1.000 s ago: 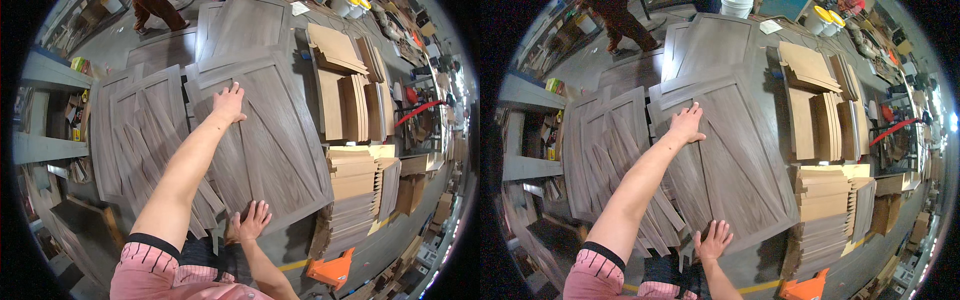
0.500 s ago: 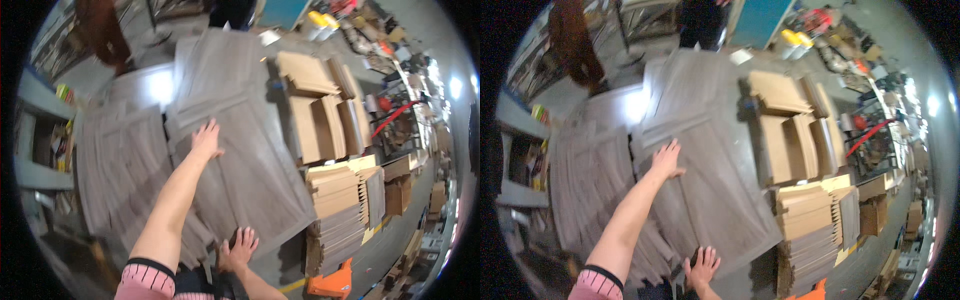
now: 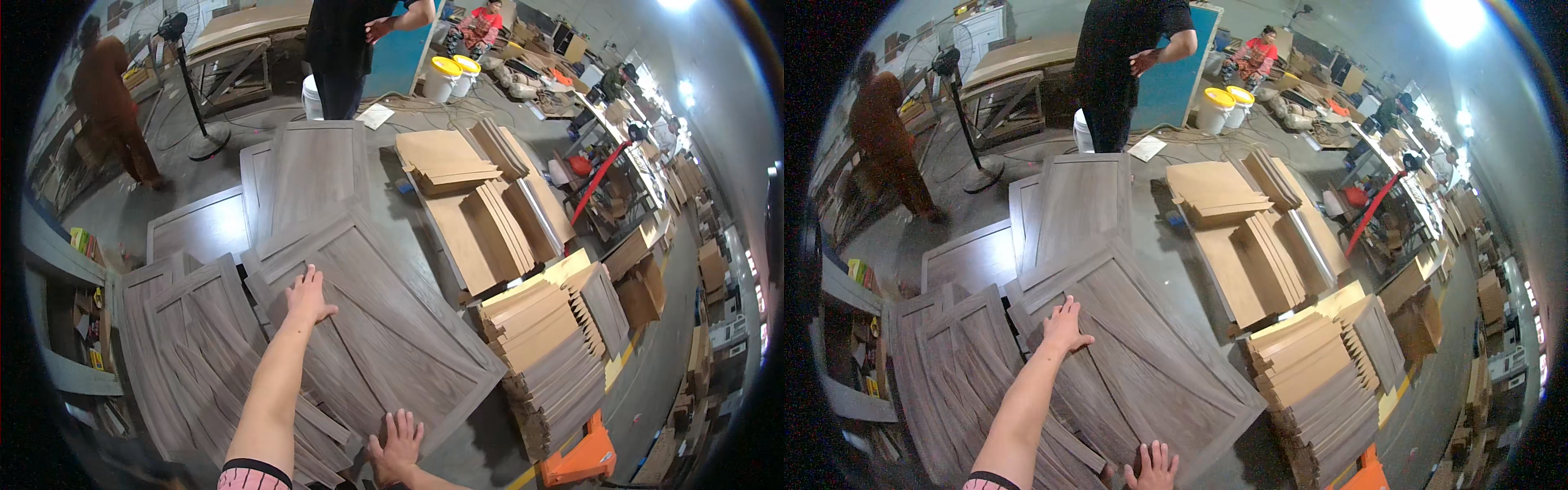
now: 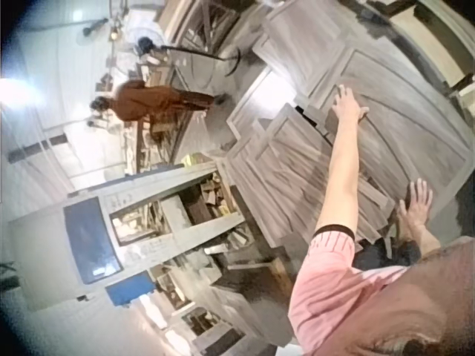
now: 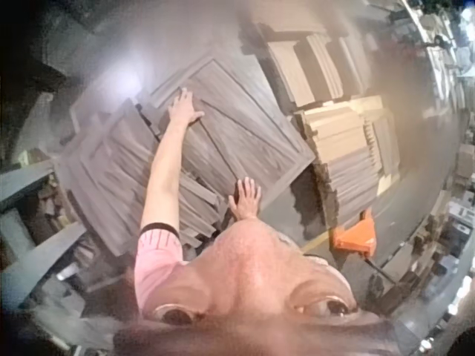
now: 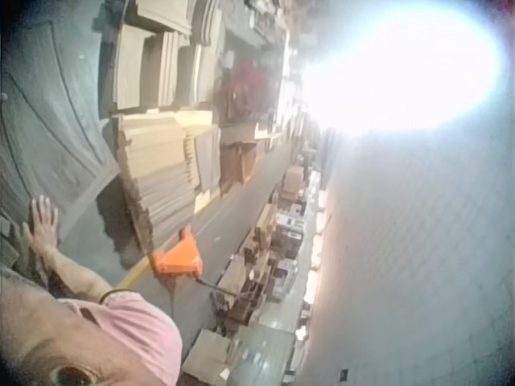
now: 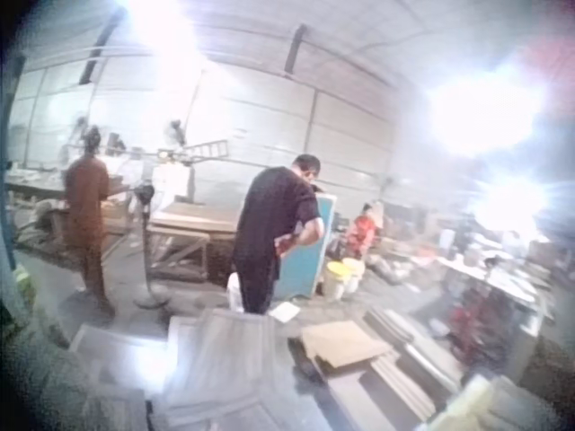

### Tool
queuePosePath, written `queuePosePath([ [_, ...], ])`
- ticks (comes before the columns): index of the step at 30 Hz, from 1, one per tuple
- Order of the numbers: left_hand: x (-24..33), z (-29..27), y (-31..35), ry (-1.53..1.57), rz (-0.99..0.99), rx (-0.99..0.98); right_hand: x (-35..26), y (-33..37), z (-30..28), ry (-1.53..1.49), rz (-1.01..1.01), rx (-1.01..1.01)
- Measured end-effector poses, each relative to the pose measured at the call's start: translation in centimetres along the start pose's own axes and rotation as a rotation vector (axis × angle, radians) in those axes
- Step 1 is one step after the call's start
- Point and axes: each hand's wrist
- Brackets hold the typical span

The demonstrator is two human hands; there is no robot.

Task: The person aligns and fits wooden trim slats onto cabinet door panels, carries a panel across the workshop, and positions trim strips on the wooden panels by hand.

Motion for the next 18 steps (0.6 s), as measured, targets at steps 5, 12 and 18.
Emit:
queuePosePath([
  [5, 0.7, -0.1, -0.3, -0.028, 0.014, -0.024, 0.7, 0.0, 0.5, 0.019, -0.022, 0.050],
  [12, -0.1, -0.2, -0.3, -0.052, 0.005, -0.031, 0.8, -0.3, 0.2, 0.041, -0.047, 0.076],
  [18, 0.6, 0.5, -1.4, -0.074, 0.023, -0.040, 1.2, -0.2, 0.5, 0.034, -0.012, 0.097],
])
Point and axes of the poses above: each hand's wrist, its own y-axis away from the middle knuckle, its own z-axis out of the palm, x = y × z, and after that the axes turned 4 degrees about -y, right-handed
